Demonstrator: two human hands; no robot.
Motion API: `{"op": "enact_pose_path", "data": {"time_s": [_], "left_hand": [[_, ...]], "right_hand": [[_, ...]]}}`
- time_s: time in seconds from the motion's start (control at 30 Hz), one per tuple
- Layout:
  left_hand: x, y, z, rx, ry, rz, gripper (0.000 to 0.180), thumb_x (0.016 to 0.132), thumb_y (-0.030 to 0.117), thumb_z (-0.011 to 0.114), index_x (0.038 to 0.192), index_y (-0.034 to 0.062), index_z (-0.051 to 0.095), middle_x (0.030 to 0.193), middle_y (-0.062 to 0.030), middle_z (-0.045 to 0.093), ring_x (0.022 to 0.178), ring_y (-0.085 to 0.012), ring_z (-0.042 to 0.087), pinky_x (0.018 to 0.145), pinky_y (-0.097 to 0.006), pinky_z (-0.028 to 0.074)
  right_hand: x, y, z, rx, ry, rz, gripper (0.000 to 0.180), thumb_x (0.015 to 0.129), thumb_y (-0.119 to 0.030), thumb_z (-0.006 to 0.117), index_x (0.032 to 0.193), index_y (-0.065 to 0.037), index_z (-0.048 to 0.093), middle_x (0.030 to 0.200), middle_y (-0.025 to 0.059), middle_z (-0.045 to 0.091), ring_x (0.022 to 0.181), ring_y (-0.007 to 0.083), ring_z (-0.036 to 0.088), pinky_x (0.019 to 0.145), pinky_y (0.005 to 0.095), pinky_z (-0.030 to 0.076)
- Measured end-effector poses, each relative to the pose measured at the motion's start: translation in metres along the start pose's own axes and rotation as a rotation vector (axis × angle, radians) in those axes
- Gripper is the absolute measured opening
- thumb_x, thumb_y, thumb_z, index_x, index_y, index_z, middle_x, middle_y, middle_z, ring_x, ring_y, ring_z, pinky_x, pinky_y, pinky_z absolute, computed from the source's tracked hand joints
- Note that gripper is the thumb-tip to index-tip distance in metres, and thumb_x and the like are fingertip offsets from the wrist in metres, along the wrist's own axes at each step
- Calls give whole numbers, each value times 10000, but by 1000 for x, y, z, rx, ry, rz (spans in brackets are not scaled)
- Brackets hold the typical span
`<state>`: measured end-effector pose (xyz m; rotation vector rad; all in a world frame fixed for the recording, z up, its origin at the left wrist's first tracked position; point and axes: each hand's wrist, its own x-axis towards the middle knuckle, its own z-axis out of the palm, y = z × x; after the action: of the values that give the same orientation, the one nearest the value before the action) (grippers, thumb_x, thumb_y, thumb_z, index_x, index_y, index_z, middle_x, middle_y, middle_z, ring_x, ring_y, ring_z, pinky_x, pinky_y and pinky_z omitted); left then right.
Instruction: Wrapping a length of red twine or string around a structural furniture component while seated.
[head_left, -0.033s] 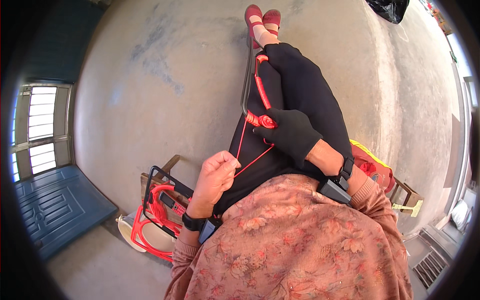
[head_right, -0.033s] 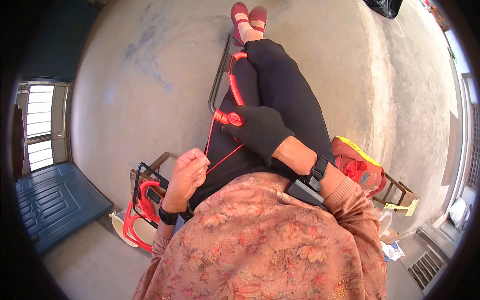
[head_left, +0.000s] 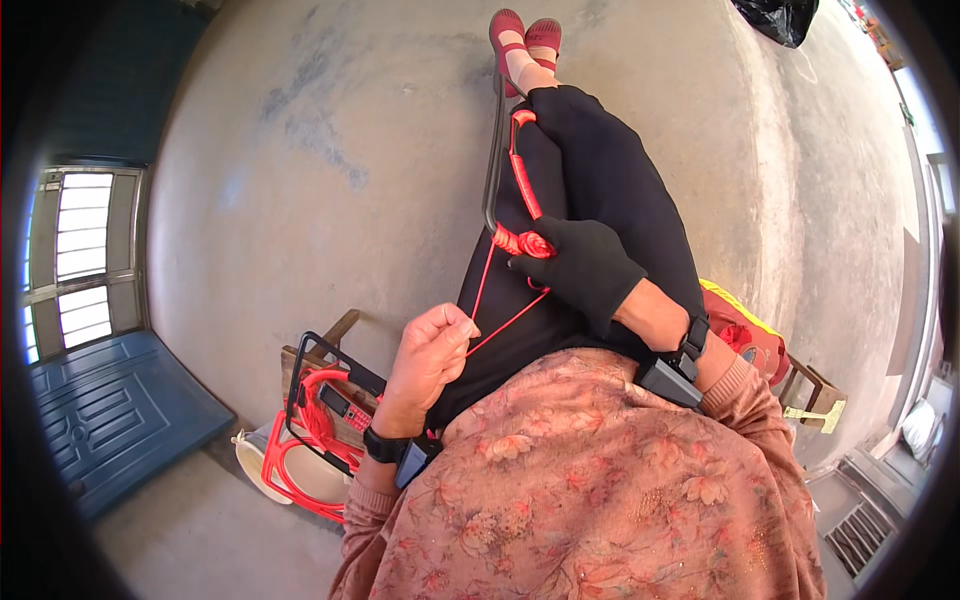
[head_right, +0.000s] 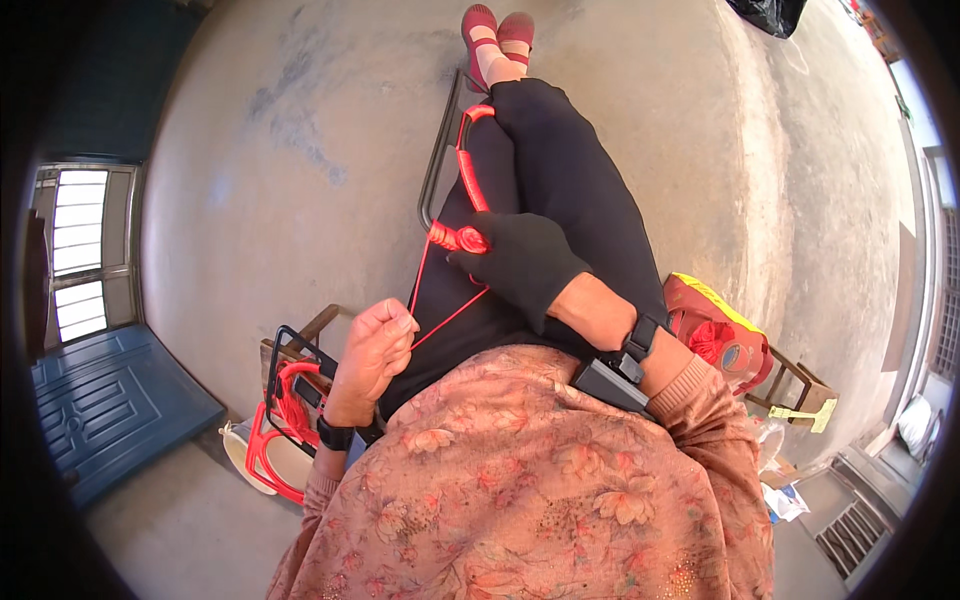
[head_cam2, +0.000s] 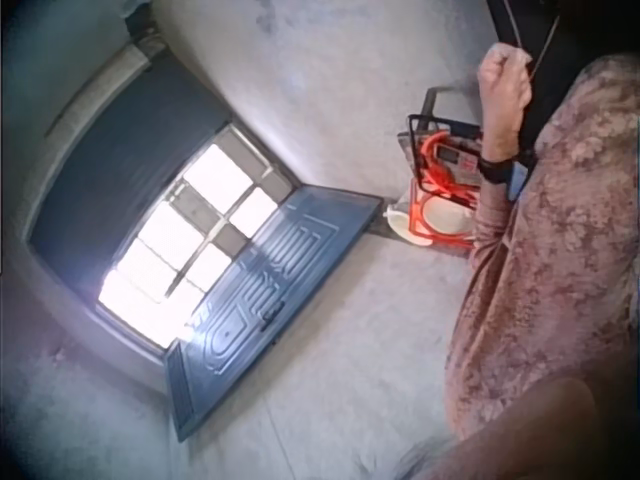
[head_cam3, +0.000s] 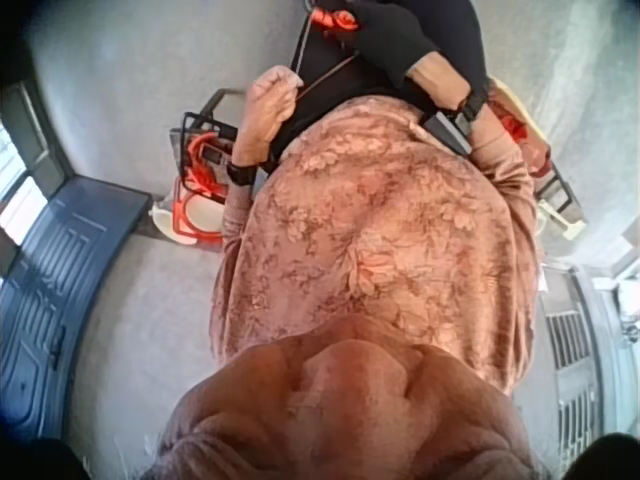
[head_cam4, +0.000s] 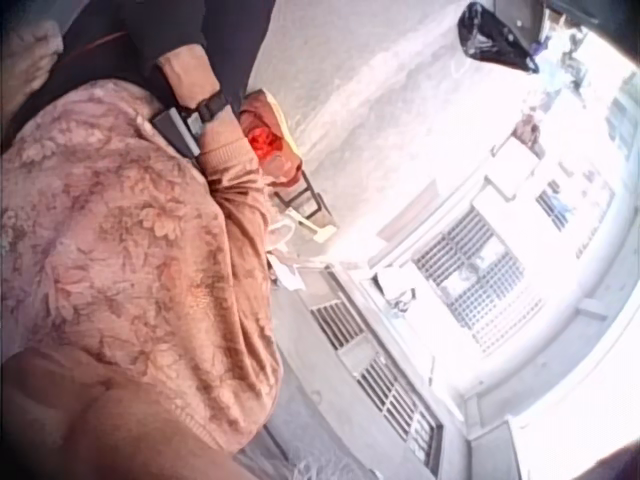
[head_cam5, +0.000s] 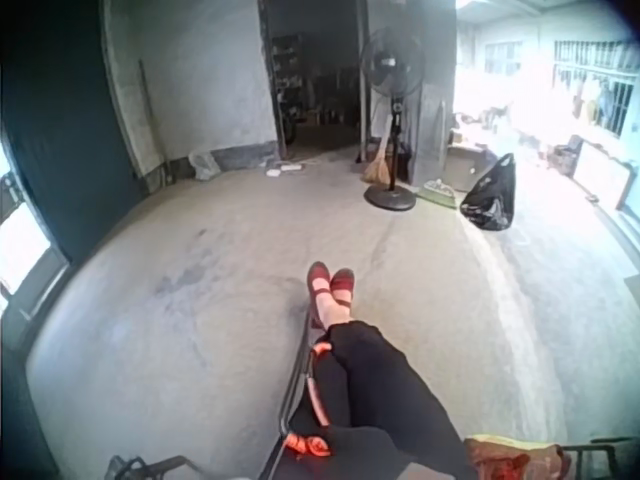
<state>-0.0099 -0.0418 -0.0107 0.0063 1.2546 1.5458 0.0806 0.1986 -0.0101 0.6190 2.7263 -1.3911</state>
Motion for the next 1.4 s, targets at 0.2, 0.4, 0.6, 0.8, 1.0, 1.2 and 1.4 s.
{"op": "enact_pose_path", "data": {"time_s": [0.2,0.4,0.6,0.8,1.0,1.2,1.4], "left_hand": [[6,19,7,228,85,128,179,950,152,590,1035,-5,598,800,-34,619,579,-73,545,459,-189,431],[40,54,30,218,246,489,330,952,149,585,1227,-34,558,1091,-105,651,892,-148,635,651,-235,551],[68,30,36,181,277,386,252,957,163,590,1099,-40,639,836,-36,627,676,-90,561,591,-237,482],[68,15,40,360,386,491,180,945,141,613,976,-26,674,647,22,535,546,-52,473,511,-201,387],[66,1,36,320,381,517,153,947,144,610,903,-1,631,605,25,515,502,-48,451,464,-204,353],[37,9,29,138,257,264,176,979,177,557,938,16,617,535,58,391,448,-18,327,421,-195,307],[19,7,18,-289,-69,65,190,997,185,509,967,21,598,528,65,339,440,-29,296,420,-200,278]], "right_hand": [[-1,15,5,-172,-132,-81,368,796,-325,733,1011,-52,612,809,172,644,775,359,635,689,413,496],[6,13,13,-136,-42,-208,293,804,-281,724,957,-64,601,782,159,632,749,344,636,657,411,500],[9,5,18,-185,-70,-249,173,818,-211,675,886,-67,606,754,156,628,725,351,632,630,423,500],[9,9,24,-179,-38,-272,97,803,-129,635,877,-72,606,738,162,634,687,353,637,606,435,505],[10,11,26,-232,-55,-288,91,793,-127,635,852,-74,592,748,162,639,706,349,644,608,436,506],[1,2,-15,-118,-32,-311,297,855,-268,671,1049,-52,613,802,144,667,728,279,661,658,367,515],[3,39,-61,1439,66,303,334,985,-306,521,1058,9,602,840,124,666,717,203,647,686,312,534]]}}
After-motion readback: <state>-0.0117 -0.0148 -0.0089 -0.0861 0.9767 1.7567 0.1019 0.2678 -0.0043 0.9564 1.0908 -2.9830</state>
